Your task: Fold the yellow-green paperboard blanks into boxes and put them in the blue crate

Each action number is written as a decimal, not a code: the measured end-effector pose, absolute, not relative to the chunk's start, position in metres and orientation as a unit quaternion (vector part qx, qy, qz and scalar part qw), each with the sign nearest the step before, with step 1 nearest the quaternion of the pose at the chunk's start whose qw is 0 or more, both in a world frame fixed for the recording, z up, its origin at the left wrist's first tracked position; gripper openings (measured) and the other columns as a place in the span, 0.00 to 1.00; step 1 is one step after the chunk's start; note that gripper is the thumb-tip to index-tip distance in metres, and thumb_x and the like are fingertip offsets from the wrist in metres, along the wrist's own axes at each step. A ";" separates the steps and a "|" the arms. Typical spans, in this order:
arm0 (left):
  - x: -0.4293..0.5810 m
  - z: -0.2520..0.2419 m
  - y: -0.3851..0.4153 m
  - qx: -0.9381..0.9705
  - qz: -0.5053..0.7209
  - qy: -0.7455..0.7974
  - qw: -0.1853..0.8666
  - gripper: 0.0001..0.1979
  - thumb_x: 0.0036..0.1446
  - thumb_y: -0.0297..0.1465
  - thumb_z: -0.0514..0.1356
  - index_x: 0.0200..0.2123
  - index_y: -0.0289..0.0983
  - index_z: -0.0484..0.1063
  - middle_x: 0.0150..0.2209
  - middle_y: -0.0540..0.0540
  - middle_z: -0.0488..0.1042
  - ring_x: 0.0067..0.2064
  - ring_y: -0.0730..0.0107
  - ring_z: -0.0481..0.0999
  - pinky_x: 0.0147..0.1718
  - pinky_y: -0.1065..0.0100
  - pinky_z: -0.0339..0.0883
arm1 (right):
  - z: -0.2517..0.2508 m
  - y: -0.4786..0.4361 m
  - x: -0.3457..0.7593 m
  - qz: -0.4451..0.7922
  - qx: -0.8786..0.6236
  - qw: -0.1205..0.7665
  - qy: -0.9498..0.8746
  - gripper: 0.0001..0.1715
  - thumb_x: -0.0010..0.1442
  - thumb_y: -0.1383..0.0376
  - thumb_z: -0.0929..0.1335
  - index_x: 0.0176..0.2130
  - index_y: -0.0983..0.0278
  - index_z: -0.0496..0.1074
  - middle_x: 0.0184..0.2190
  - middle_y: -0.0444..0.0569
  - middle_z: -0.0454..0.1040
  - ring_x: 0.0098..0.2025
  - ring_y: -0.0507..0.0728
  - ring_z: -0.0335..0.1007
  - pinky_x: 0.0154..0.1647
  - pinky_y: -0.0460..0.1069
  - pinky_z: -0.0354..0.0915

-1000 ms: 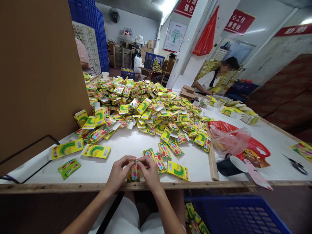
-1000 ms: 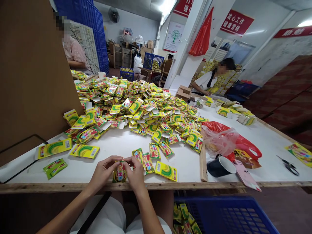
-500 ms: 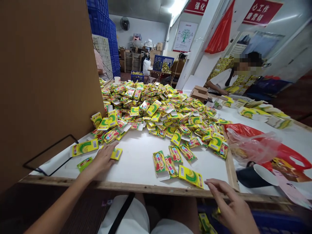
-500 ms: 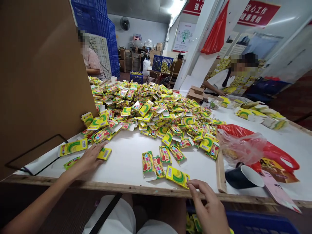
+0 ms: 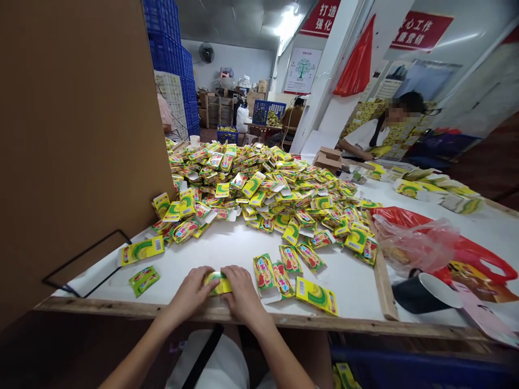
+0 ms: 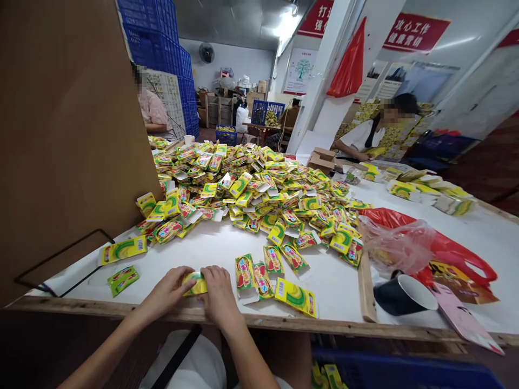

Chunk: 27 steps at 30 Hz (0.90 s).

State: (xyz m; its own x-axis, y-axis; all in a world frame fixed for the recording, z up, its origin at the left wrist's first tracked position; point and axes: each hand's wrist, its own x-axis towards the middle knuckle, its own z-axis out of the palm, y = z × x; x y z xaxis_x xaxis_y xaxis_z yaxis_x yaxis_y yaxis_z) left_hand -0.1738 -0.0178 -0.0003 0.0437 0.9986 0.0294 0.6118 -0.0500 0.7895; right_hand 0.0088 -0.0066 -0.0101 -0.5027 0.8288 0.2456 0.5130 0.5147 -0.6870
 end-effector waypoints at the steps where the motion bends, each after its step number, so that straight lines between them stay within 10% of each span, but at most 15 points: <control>1: -0.175 0.003 -0.017 0.632 0.347 0.598 0.349 0.17 0.55 0.44 0.55 0.39 0.37 0.72 0.39 0.42 0.76 0.42 0.58 0.73 0.44 0.57 0.65 | -0.010 -0.006 0.011 0.293 -0.402 0.301 -0.813 0.35 0.49 0.76 0.68 0.55 0.59 0.64 0.54 0.53 0.68 0.57 0.63 0.60 0.60 0.61 0.52; 5: -0.165 0.017 -0.012 0.548 0.459 0.519 0.469 0.23 0.60 0.46 0.48 0.43 0.33 0.70 0.34 0.43 0.75 0.32 0.66 0.74 0.34 0.63 0.69 | -0.006 -0.010 0.022 0.383 -0.407 0.383 -0.735 0.23 0.59 0.72 0.62 0.53 0.59 0.66 0.48 0.50 0.74 0.49 0.59 0.70 0.53 0.56 0.63; 9: -0.145 0.015 -0.017 0.588 0.482 0.489 0.428 0.14 0.56 0.39 0.58 0.42 0.36 0.69 0.41 0.43 0.74 0.45 0.62 0.73 0.45 0.62 0.67 | -0.005 -0.016 0.029 0.420 -0.424 0.438 -0.672 0.15 0.63 0.68 0.60 0.47 0.61 0.69 0.41 0.51 0.76 0.43 0.58 0.73 0.43 0.51 0.68; 19: -0.134 -0.018 -0.051 0.741 0.470 0.396 0.272 0.15 0.60 0.23 0.52 0.48 0.43 0.64 0.48 0.43 0.72 0.50 0.64 0.72 0.48 0.61 0.68 | -0.012 -0.055 0.052 0.272 -0.414 0.546 -0.675 0.20 0.60 0.74 0.63 0.50 0.55 0.63 0.45 0.49 0.74 0.49 0.57 0.70 0.50 0.55 0.67; 27: -0.125 -0.003 -0.044 0.686 0.436 0.480 0.329 0.19 0.59 0.30 0.56 0.54 0.41 0.65 0.52 0.43 0.72 0.51 0.61 0.72 0.51 0.60 0.65 | -0.008 -0.047 0.051 0.321 -0.435 0.487 -0.686 0.16 0.60 0.71 0.64 0.47 0.58 0.68 0.44 0.50 0.73 0.44 0.57 0.71 0.43 0.51 0.69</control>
State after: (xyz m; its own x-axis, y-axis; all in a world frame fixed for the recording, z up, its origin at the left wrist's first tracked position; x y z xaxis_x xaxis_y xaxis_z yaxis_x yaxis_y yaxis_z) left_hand -0.1254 -0.0443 -0.0026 0.1574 0.9461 0.2830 0.3722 -0.3223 0.8704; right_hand 0.0510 -0.0466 -0.0084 -0.1476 0.9092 0.3894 0.2847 0.4161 -0.8636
